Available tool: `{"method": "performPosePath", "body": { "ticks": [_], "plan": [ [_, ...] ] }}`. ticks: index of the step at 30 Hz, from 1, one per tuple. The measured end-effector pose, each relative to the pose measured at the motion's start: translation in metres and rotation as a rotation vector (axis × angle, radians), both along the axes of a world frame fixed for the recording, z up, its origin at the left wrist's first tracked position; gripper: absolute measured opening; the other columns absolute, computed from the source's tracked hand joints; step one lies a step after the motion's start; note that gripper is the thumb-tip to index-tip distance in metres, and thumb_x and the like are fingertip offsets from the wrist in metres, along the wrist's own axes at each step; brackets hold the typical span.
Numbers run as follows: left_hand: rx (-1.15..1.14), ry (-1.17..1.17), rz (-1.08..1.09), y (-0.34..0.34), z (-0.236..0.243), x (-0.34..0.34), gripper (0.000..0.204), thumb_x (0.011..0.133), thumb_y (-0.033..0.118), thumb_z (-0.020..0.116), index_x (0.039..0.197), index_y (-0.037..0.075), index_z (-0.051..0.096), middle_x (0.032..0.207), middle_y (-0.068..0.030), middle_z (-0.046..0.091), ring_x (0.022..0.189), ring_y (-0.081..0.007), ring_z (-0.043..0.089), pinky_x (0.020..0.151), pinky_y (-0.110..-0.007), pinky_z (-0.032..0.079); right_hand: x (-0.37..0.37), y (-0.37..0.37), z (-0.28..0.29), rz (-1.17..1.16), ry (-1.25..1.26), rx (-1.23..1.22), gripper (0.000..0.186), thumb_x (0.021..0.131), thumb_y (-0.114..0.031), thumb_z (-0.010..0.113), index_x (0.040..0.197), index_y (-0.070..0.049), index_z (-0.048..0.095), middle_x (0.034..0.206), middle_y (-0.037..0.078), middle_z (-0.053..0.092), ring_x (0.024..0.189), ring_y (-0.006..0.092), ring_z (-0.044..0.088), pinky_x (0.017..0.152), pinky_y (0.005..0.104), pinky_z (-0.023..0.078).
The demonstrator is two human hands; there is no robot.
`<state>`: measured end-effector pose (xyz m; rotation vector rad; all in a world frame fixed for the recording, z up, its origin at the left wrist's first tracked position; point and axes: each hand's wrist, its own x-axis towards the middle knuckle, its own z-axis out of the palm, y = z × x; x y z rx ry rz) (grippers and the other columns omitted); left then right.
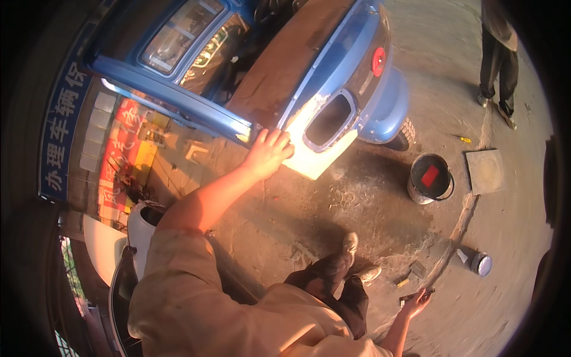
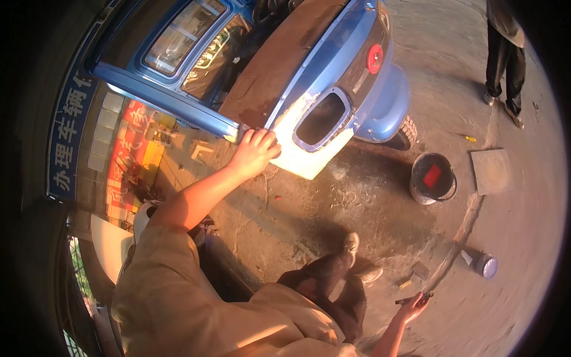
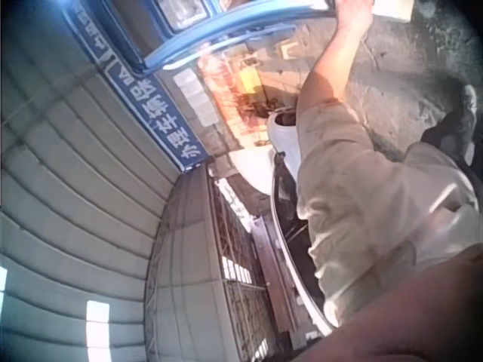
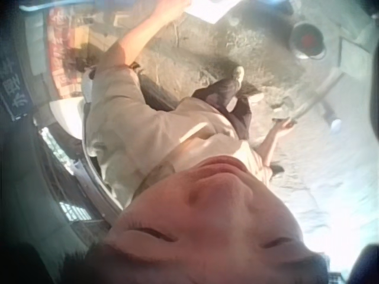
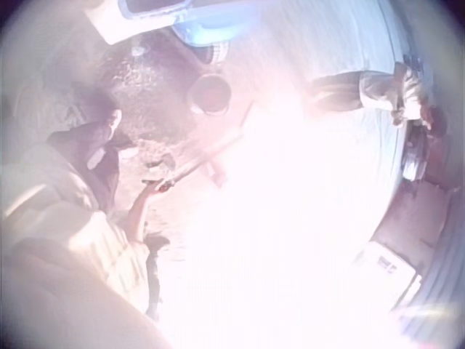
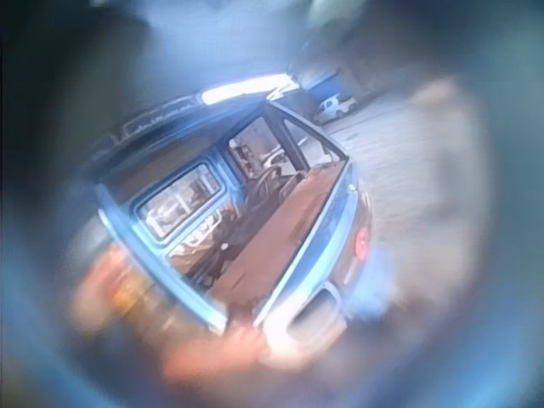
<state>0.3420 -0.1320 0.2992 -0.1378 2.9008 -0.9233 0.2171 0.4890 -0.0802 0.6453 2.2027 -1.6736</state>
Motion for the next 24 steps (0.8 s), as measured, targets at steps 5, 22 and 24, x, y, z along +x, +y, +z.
{"method": "performPosePath", "body": {
  "ticks": [5,22,24],
  "plan": [
    [-0.193,-0.09,-0.086,-0.026,-0.033,-0.019,0.017,0.082,0.029,0.07,0.09,0.015,0.07,0.107,-0.0057,0.061,0.102,-0.0263,0.057,0.085,-0.044,0.048,0.034,0.033,-0.029,-0.041,0.106,0.072,0.06,0.102,-0.037,0.067,0.145,0.001,0.051,0.119,0.012,0.068,0.095,0.0184,0.066,0.076,0.03,0.055],
    [-0.376,0.075,-0.07,-0.089,0.1,-0.163,0.033,0.082,0.04,0.08,0.1,0.013,0.072,0.103,-0.0047,0.063,0.103,-0.026,0.063,0.08,-0.042,0.056,0.091,-0.028,-0.049,0.375,-0.127,-0.149,0.063,0.104,-0.017,0.063,0.158,-0.004,0.033,0.134,0.011,0.054,0.101,0.0157,0.06,0.086,0.0305,0.054],
    [-0.368,0.14,-0.129,-0.101,0.134,-0.137,0.033,0.082,0.038,0.081,0.099,0.012,0.071,0.101,-0.0047,0.062,0.101,-0.0261,0.064,0.08,-0.041,0.056,0.088,-0.047,-0.051,0.409,-0.034,-0.242,0.067,0.1,-0.011,0.066,0.158,-0.004,0.032,0.136,0.012,0.053,0.11,0.0187,0.059,0.091,0.0327,0.054]
  ]
}}
